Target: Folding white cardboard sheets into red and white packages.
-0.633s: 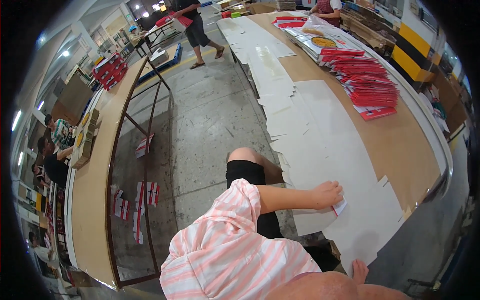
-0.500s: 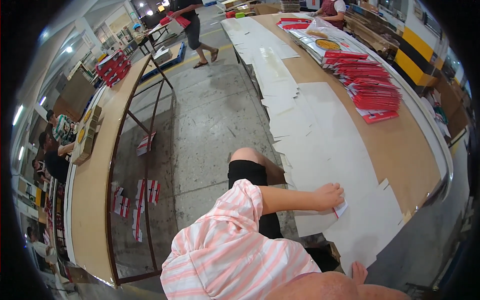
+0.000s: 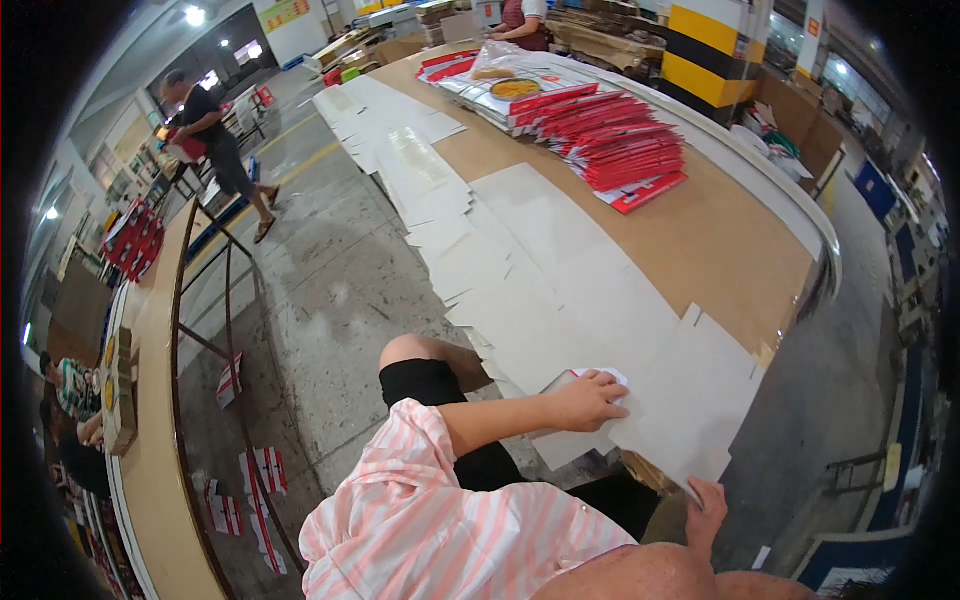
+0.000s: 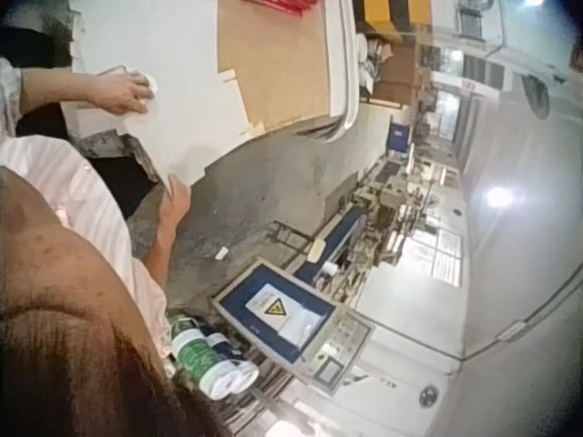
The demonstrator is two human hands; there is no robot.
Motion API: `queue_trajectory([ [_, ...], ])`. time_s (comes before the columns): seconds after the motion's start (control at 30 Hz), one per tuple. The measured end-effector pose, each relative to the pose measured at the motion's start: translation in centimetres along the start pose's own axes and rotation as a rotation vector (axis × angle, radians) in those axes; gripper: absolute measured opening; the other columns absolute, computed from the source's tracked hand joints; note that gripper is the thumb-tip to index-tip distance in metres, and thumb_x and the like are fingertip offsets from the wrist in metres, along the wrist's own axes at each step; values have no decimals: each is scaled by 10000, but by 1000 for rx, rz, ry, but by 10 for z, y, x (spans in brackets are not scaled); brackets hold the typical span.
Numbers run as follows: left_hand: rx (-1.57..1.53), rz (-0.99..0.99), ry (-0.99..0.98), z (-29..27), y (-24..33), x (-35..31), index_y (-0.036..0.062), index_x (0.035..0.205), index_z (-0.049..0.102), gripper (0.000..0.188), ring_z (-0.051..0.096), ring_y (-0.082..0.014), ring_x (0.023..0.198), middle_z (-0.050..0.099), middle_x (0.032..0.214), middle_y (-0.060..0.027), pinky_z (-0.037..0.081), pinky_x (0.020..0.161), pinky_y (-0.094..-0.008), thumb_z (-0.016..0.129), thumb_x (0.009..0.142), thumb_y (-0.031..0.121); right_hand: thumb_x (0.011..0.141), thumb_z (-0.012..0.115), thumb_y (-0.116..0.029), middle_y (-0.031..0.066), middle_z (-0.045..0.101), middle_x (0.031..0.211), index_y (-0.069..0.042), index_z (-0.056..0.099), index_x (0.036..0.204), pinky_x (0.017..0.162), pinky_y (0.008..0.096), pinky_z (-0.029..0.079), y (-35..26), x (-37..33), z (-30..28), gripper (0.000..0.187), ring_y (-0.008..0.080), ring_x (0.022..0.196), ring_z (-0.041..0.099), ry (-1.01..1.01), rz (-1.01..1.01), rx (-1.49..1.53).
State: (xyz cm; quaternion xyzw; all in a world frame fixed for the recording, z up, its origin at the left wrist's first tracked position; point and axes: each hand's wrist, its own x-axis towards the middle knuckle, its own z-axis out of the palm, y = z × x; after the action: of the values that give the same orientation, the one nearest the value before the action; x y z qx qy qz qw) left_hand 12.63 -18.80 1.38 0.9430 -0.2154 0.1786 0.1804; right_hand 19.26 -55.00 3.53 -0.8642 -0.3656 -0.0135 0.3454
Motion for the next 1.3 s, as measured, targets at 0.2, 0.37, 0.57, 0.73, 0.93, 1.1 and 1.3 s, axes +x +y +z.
queue_trajectory([
  [0.2,-288,-257,-50,17,1,14,132,987,648,254,483,-316,1094,531,1203,-102,386,908,-467,665,742,197,723,738,-115,167,624,1051,-25,507,1286,819,357,482,-8,37,7,615,230,1018,584,137,549,220],
  [0.37,-142,-550,170,50,40,31,111,1076,583,349,447,-327,1165,517,1202,-101,356,976,-488,653,735,145,772,656,-207,184,438,1339,-68,365,1402,977,442,392,-11,50,53,708,348,1196,453,192,279,-653],
  [0.57,-142,-407,150,32,5,21,101,1079,597,396,472,-420,1129,543,1165,-191,380,989,-471,624,690,31,844,609,-235,204,426,1342,-64,314,1428,1025,451,337,23,9,51,676,355,1201,441,352,486,-271],
  [0.73,-65,-498,167,17,-12,2,134,1032,670,311,506,-345,1059,577,1134,-125,419,898,-448,637,725,98,845,632,-152,151,481,1289,-29,299,1422,975,361,384,-20,10,17,678,227,1157,475,678,532,781],
  [0.93,-415,-167,104,78,66,67,149,1150,630,438,473,-377,1128,522,1247,-164,400,933,-464,579,735,20,769,637,-90,131,531,1221,-12,489,1239,935,391,413,-25,57,27,499,271,1087,514,685,165,177],
  [1.1,-240,-121,-78,49,81,42,66,1205,559,446,418,-353,1203,473,1293,-173,324,1029,-471,614,763,86,736,571,-123,43,570,1215,-102,570,1185,794,409,448,-38,71,67,450,261,1020,523,130,-88,-514],
  [1.3,84,-3,-369,-2,81,25,124,1110,595,307,538,-271,1050,603,1029,-95,307,1035,-518,583,819,222,753,565,-101,89,609,1186,-63,582,1201,864,395,446,-28,63,73,449,314,982,554,365,-45,-347],
])
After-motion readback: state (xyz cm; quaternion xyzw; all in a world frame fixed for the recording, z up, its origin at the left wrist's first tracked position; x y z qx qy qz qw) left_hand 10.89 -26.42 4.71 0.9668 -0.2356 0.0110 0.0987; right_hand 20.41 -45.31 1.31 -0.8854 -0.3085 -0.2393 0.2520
